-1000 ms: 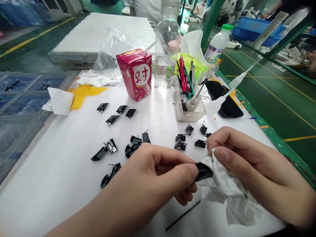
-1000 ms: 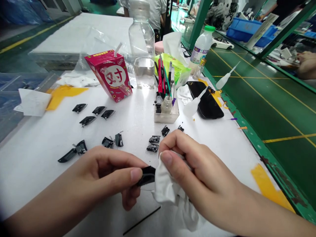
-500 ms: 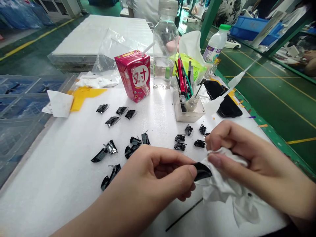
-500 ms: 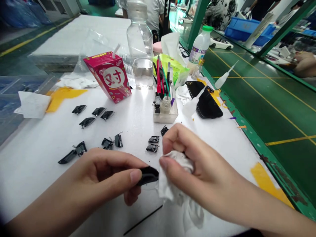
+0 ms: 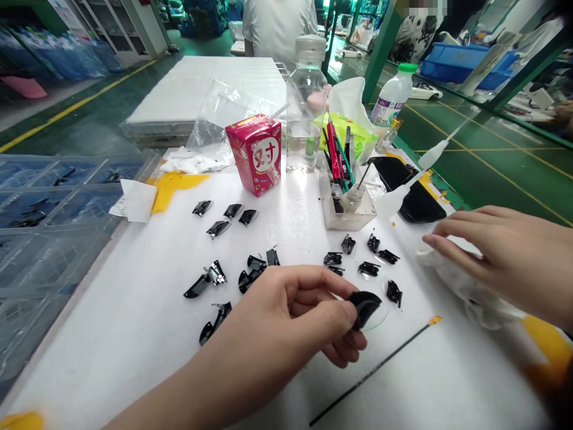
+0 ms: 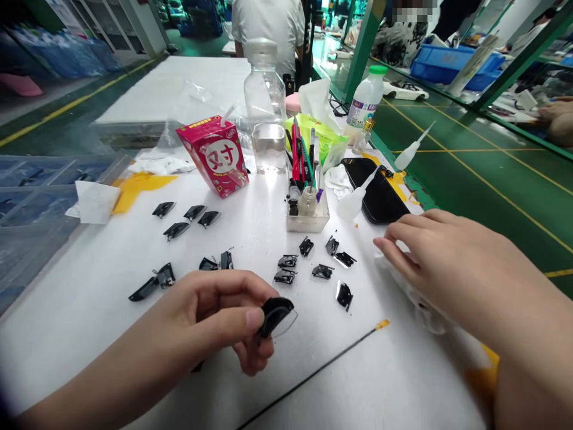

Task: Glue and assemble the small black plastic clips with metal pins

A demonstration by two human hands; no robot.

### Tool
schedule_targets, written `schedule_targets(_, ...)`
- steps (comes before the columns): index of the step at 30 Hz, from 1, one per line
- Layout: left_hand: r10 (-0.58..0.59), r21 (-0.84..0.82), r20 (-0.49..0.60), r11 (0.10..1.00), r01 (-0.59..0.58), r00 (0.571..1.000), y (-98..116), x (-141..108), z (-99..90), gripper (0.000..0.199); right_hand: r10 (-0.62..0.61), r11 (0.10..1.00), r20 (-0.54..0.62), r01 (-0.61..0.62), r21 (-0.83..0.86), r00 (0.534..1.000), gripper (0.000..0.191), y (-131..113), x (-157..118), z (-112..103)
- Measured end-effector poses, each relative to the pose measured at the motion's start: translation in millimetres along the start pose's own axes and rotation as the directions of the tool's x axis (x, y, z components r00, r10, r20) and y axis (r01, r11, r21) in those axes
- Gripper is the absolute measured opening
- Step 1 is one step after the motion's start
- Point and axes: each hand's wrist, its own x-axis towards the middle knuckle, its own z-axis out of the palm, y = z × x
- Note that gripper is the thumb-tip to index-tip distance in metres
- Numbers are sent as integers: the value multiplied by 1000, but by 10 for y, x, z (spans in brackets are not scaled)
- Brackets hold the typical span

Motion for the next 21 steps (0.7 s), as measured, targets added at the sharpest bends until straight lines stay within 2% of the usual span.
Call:
schedule_targets(4, 7, 5, 0, 1000, -7, 1000, 10, 10, 6, 5, -64, 979, -36, 70, 190, 997, 30, -368, 78, -84)
schedule_targets(6, 5, 18, 2, 1000, -5, 1000, 1, 10, 8, 5, -146, 942, -65, 159, 295, 987, 19, -570, 104, -109)
schedule_targets(8, 11, 25, 9, 1000, -11, 1000, -15, 6, 11, 6, -214, 915, -85, 230, 331, 973, 13, -714, 119, -89)
schedule_targets(12, 49, 44, 7, 998, -49, 999, -13, -14, 1, 14, -313, 864, -124, 336, 374, 942, 9, -838, 115, 16)
schedule_targets(15, 135, 131, -77, 984, -124, 988, 75, -26, -84, 21, -355, 833, -151, 385, 398, 923, 12, -864, 93, 88)
schedule_targets(17, 284, 288, -202, 932, -220, 937, 172, -30, -198, 21, -357, 828, -169, 395, 397, 919, 13, -874, 75, 125)
schedule_targets(19, 460, 527, -335, 815, -241, 822, 277, -31, -351, 23, -355, 825, -185, 401, 398, 916, 13, -878, 58, 153)
schedule_targets(21, 581, 710, -422, 689, -144, 697, 366, -34, -522, 28, -354, 822, -197, 405, 401, 914, 14, -875, 41, 176)
